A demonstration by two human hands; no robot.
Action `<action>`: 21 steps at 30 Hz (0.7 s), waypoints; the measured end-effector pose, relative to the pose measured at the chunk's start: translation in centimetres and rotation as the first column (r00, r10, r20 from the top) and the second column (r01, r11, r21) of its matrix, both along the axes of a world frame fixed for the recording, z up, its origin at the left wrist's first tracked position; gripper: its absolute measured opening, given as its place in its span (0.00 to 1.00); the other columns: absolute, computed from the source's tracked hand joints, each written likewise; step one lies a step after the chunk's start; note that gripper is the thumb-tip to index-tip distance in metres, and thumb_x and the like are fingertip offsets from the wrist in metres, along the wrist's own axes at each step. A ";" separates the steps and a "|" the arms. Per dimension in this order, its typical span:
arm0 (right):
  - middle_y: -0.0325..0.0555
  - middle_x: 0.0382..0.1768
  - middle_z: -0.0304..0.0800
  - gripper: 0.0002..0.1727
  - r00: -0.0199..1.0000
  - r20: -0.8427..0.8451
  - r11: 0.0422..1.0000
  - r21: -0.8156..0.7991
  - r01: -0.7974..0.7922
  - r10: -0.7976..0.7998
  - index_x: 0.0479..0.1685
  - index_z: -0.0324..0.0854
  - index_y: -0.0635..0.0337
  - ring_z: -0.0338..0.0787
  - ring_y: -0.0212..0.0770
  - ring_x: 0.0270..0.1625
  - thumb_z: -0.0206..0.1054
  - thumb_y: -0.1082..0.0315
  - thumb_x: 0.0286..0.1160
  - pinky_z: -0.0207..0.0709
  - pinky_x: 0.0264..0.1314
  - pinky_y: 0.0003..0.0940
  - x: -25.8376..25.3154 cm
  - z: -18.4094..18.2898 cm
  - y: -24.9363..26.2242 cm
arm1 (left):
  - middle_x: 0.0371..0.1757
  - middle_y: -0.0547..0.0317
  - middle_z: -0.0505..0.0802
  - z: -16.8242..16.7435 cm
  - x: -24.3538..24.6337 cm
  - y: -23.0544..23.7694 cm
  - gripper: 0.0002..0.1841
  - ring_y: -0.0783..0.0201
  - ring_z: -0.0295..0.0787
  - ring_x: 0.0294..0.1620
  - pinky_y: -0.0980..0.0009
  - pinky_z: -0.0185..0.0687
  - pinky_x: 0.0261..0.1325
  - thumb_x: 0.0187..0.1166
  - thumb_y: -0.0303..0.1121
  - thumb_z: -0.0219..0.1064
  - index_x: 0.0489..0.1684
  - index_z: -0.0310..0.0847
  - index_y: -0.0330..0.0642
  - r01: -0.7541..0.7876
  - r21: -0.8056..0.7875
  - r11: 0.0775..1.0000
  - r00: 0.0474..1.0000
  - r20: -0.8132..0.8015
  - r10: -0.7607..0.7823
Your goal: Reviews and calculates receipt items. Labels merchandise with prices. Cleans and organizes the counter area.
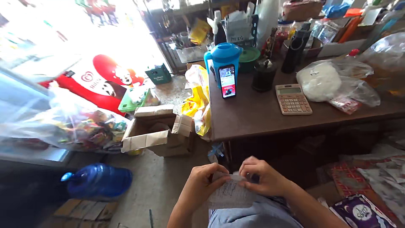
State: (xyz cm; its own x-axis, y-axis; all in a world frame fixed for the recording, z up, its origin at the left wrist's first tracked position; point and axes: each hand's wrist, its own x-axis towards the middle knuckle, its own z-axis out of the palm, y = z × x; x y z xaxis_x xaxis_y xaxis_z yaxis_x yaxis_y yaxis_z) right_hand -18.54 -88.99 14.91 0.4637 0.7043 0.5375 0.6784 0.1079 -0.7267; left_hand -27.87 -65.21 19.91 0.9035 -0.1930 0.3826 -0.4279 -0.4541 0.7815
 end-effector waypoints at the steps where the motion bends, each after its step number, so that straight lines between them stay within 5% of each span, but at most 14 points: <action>1: 0.45 0.42 0.90 0.13 0.996 -0.064 0.997 0.051 -0.059 0.062 0.37 0.86 0.61 0.88 0.31 0.52 0.70 0.58 0.81 0.82 0.59 0.25 -0.1 0.0 0.4 | 0.36 0.65 0.96 0.2 -0.1 0.3 0.10 0.84 0.87 0.32 0.87 0.82 0.38 0.76 0.37 0.75 0.44 0.91 0.40 -0.022 -0.011 1.000 1.000 -0.010 0.021; 5: 0.48 0.64 0.86 0.12 0.990 -0.128 0.989 0.123 0.077 -0.061 0.42 0.91 0.59 0.85 0.23 0.53 0.68 0.59 0.83 0.80 0.56 0.16 -0.4 0.1 1.2 | 0.30 0.70 0.92 -1.0 -0.1 2.1 0.09 0.86 0.81 0.26 0.89 0.76 0.30 0.77 0.35 0.74 0.45 0.91 0.40 -0.048 -0.151 0.987 0.985 -0.170 0.022; 7: 0.47 0.67 0.85 0.12 0.985 -0.133 0.981 0.142 0.131 -0.112 0.42 0.92 0.58 0.85 0.22 0.53 0.68 0.60 0.83 0.80 0.56 0.16 0.3 0.1 1.4 | 0.27 0.74 0.90 -2.1 -0.1 2.9 0.06 0.85 0.81 0.25 0.87 0.78 0.30 0.77 0.31 0.73 0.44 0.88 0.40 -0.065 -0.286 0.956 0.968 -0.252 -0.009; 10: 0.35 0.45 0.91 0.09 0.933 -0.310 0.949 0.191 0.249 -0.183 0.44 0.89 0.61 0.87 0.20 0.45 0.66 0.65 0.83 0.83 0.47 0.17 1.1 0.5 1.7 | 0.31 0.72 0.90 -3.9 0.1 3.7 0.05 0.82 0.84 0.31 0.84 0.82 0.36 0.75 0.32 0.73 0.42 0.89 0.42 -0.242 -0.209 0.948 0.950 -0.251 0.187; 11: 0.30 0.38 0.91 0.08 0.889 -0.411 0.933 0.195 0.301 -0.201 0.45 0.88 0.61 0.88 0.19 0.39 0.65 0.68 0.84 0.84 0.43 0.17 1.2 0.8 2.0 | 0.43 0.66 0.90 -4.4 0.2 3.7 0.09 0.76 0.86 0.43 0.77 0.85 0.48 0.75 0.37 0.74 0.46 0.92 0.44 -0.331 -0.068 0.941 0.928 -0.204 0.312; 13: 0.31 0.31 0.91 0.07 0.771 -0.605 0.910 0.177 0.374 -0.199 0.48 0.85 0.63 0.89 0.22 0.32 0.62 0.72 0.84 0.86 0.38 0.20 1.3 1.7 3.1 | 0.66 0.45 0.87 -5.3 0.5 3.2 0.19 0.49 0.81 0.69 0.46 0.76 0.67 0.82 0.47 0.65 0.57 0.92 0.43 -0.411 0.088 0.907 0.902 -0.107 0.419; 14: 0.34 0.31 0.92 0.07 0.712 -0.679 0.907 0.165 0.388 -0.181 0.51 0.83 0.65 0.91 0.26 0.32 0.62 0.73 0.84 0.88 0.38 0.23 1.4 2.1 3.8 | 0.70 0.43 0.85 -5.4 0.6 2.4 0.24 0.48 0.79 0.73 0.44 0.74 0.71 0.87 0.52 0.57 0.60 0.91 0.43 -0.394 0.082 0.916 0.911 -0.101 0.400; 16: 0.40 0.33 0.93 0.09 0.624 -0.768 0.910 0.144 0.388 -0.144 0.56 0.80 0.67 0.93 0.30 0.33 0.62 0.74 0.84 0.90 0.40 0.27 1.3 2.3 5.1 | 0.68 0.53 0.88 -5.7 0.4 0.3 0.38 0.64 0.81 0.72 0.61 0.76 0.76 0.88 0.64 0.43 0.62 0.88 0.39 -0.256 -0.084 0.963 0.955 -0.178 0.239; 19: 0.42 0.34 0.94 0.09 0.553 -0.821 0.913 0.108 0.393 -0.141 0.57 0.78 0.68 0.94 0.32 0.35 0.63 0.75 0.83 0.90 0.42 0.28 1.5 1.7 6.8 | 0.52 0.65 0.95 -7.6 0.3 -2.7 0.36 0.77 0.88 0.58 0.67 0.81 0.69 0.79 0.67 0.58 0.56 0.87 0.38 -0.170 -0.316 0.933 0.965 -0.247 0.092; 21: 0.44 0.36 0.94 0.10 0.504 -0.852 0.911 0.088 0.403 -0.140 0.58 0.77 0.69 0.94 0.33 0.37 0.63 0.76 0.83 0.91 0.43 0.29 1.7 1.1 7.5 | 0.45 0.61 0.97 -9.2 0.4 -3.9 0.20 0.73 0.94 0.50 0.66 0.90 0.62 0.77 0.44 0.74 0.51 0.88 0.34 -0.217 -0.400 0.891 0.963 -0.235 0.129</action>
